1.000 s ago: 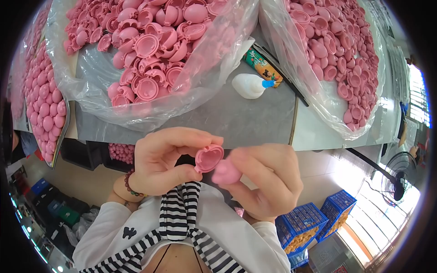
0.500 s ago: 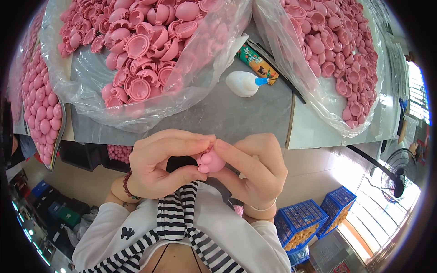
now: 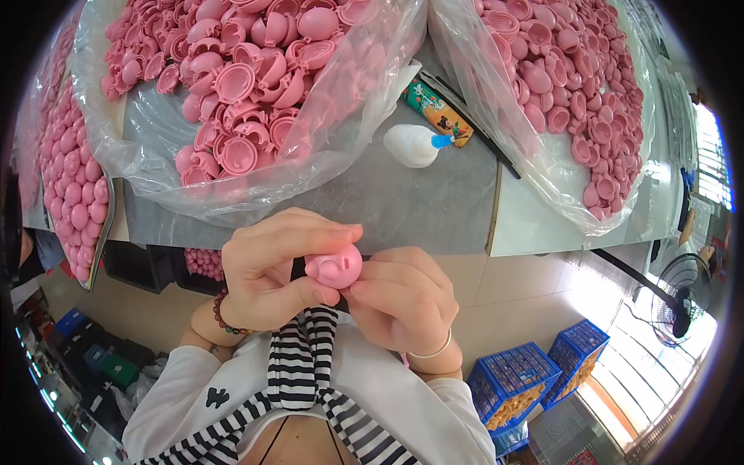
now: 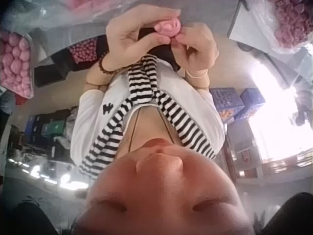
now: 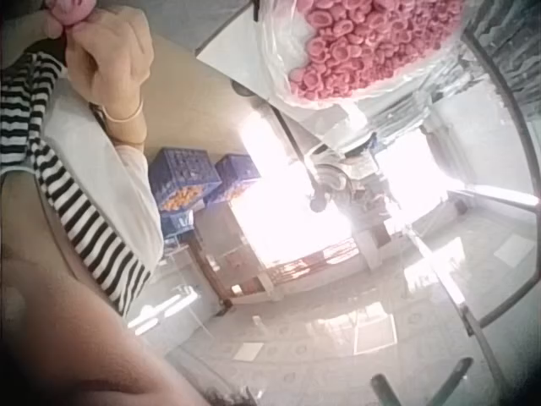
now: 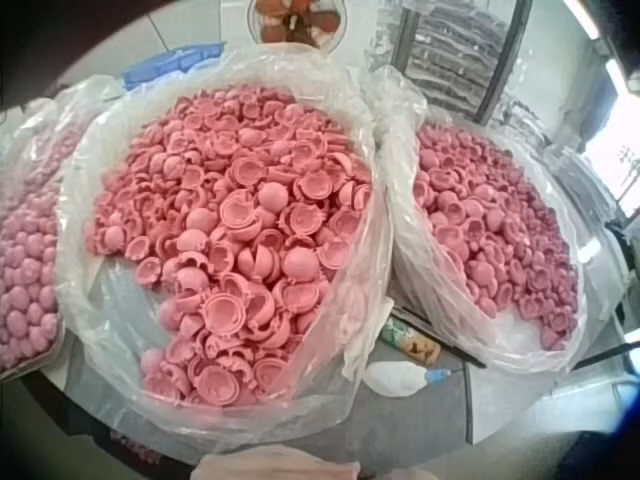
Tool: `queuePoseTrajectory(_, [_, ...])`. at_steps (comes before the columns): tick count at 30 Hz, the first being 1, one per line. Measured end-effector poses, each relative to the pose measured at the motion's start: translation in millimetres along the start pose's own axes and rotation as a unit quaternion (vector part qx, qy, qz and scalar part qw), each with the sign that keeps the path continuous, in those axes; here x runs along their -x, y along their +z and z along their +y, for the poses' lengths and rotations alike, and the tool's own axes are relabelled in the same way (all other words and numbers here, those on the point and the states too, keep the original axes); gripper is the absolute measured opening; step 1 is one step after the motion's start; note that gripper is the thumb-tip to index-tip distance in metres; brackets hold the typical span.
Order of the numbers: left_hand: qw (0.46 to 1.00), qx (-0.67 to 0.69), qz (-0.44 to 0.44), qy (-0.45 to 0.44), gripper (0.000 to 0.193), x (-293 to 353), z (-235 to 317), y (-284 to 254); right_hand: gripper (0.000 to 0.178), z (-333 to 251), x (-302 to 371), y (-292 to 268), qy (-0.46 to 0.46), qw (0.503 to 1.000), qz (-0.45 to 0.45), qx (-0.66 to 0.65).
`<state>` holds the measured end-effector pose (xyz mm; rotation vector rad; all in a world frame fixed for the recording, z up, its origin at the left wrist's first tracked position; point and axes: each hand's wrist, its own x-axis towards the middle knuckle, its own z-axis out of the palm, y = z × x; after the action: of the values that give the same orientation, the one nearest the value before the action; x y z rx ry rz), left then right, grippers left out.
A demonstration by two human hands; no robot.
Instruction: Assembling small pink plastic spheres by applying glue to one half and joining it with another.
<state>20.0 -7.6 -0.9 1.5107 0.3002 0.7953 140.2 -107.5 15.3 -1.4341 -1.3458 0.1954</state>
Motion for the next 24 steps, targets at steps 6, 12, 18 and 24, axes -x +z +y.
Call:
queuePoseTrajectory(6, [0.997, -0.053, 0.0, 0.061, 0.035, -2, -1, 1, 0.03, 0, 2, 0, 0.009, 1.0, -0.003, -0.016])
queuePoseTrajectory(12, [0.995, -0.048, 0.003, 0.082, 0.032, -4, -3, 1, 0.031, 0, 1, -1, 0.022, 0.999, -0.002, -0.029])
queuePoseTrajectory(18, [0.991, 0.132, -0.005, -0.003, 0.044, -7, -1, 2, 0.023, 0, -5, -4, -0.004, 0.993, -0.013, -0.118])
queuePoseTrajectory(24, [0.834, 0.496, -0.02, -0.24, 0.06, -1, 13, -8, 0.043, 36, -29, -21, 0.084, 0.972, 0.191, -0.105])
